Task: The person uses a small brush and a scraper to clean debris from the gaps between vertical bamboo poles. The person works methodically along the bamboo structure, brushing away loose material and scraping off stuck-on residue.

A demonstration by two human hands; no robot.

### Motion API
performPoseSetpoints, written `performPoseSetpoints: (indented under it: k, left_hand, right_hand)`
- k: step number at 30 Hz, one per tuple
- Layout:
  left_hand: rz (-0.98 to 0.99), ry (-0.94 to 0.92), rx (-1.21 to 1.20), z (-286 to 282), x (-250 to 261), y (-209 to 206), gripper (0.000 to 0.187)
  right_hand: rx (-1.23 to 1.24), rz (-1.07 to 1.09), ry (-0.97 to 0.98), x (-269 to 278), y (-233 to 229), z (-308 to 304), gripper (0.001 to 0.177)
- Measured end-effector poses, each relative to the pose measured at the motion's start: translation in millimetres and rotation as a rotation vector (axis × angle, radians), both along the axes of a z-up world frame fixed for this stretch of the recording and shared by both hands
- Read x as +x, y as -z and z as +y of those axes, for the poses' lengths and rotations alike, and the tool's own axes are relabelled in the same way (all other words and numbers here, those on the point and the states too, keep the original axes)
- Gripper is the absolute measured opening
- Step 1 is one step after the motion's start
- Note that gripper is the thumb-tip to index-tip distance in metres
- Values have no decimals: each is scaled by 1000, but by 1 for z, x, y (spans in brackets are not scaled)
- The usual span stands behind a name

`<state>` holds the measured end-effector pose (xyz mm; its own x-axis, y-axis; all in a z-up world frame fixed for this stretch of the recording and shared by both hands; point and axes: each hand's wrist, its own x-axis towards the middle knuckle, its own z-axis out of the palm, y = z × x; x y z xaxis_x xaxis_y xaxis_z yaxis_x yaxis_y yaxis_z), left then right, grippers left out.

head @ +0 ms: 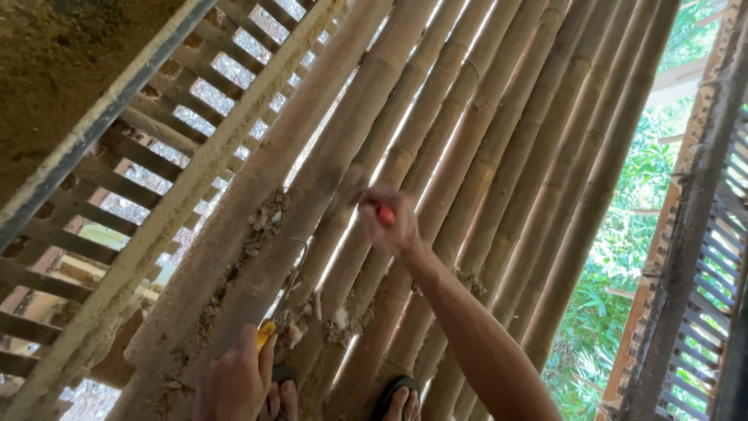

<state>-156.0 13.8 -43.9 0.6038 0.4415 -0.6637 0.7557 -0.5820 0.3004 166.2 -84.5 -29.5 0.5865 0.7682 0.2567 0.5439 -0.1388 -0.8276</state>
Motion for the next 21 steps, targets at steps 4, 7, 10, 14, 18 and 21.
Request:
performPoseSetpoints:
  k: [4, 7, 10, 14, 18, 21]
  left_hand:
    - [-171, 54, -52, 7, 12, -1, 26]
    - [-336, 30, -6, 16, 37, 16, 26]
    - [-427, 26, -2, 29, 75, 5, 27]
    - [-294, 30, -123, 48, 132, -18, 43]
    - [-242, -62, -246, 52, 135, -7, 45]
    - [-198, -3, -140, 50, 93, 11, 44]
  right_hand:
    - [-139, -104, 267, 24, 19, 10, 19]
    - [-15, -24, 193, -9, 44, 9, 24]
    - [-137, 222, 148, -55, 14, 0, 25]
    - [-43, 414, 481, -58, 2, -11, 18]
    - [122, 609, 618, -62, -4, -15, 19]
    - [184, 624, 623, -65, -7, -15, 18]
